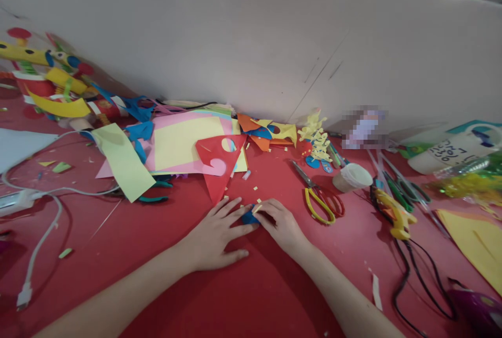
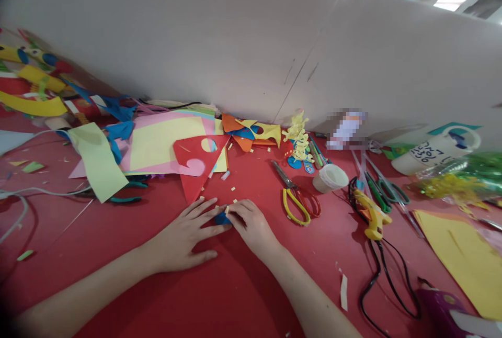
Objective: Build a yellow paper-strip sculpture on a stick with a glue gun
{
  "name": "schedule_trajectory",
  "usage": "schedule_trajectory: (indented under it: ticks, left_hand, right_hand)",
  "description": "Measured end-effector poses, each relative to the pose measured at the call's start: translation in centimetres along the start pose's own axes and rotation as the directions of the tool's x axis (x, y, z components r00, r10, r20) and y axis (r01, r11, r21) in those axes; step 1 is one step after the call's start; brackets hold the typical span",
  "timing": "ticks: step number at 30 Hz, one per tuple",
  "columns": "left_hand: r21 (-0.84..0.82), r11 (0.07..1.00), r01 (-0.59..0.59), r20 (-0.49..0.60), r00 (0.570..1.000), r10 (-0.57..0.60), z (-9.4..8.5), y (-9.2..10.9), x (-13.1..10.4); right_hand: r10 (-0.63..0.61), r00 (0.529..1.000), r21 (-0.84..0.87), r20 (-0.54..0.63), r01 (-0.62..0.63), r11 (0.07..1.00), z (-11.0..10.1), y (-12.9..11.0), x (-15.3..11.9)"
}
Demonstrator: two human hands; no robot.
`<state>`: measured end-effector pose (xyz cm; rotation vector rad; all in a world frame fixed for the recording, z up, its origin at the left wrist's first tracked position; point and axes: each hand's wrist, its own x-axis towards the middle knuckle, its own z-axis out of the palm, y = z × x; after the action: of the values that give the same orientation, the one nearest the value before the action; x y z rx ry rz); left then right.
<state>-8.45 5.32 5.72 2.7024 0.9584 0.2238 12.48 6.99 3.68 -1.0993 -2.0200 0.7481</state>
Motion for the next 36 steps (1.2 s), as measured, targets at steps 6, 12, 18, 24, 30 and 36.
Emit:
schedule_trajectory:
  ticks: [6,12,18,24,30,36]
  left_hand:
    - [-0.033,0.999,-0.008,-0.039,0.999,0.006,0.05,-0.05,-0.06]
    - [-0.006,1.000,-0.003,-0.015,1.000,0.002,0.13,-0.13,-0.05]
    - [-0.006,1.000,-0.002,-0.025,1.000,0.002,0.08,-0.13,-0.03]
    - [0.024,1.000,-0.009,-0.011,1.000,0.009,0.08,-0.11,-0.08]
    - [0.018,1.000,-0.004,-0.002,1.000,0.004,0.13,-0.12,-0.04]
    - [-0.013,1.000,-0.008,-0.010,1.000,0.008,0.11,-0.08,0.01]
  right_hand:
    - [0.028,1.000,0.001,0.005,-0.028,1.000,-0.15,-0.36,0.12]
    - [0.035,0.999,-0.014,0.009,-0.034,0.999,-0.09,-0.31,0.06]
    - [-0.031,0.999,-0.049,-0.012,0.030,0.998,0.23,0.04,-0.16]
    - [-0.016,1.000,-0.079,0.007,0.016,0.997,0.31,-0.09,-0.17]
    - [0.057,0.998,-0.046,0.037,-0.055,0.997,0.07,-0.36,-0.32]
    - [0.016,1.000,0.049,0.015,-0.017,0.999,-0.17,-0.47,-0.11]
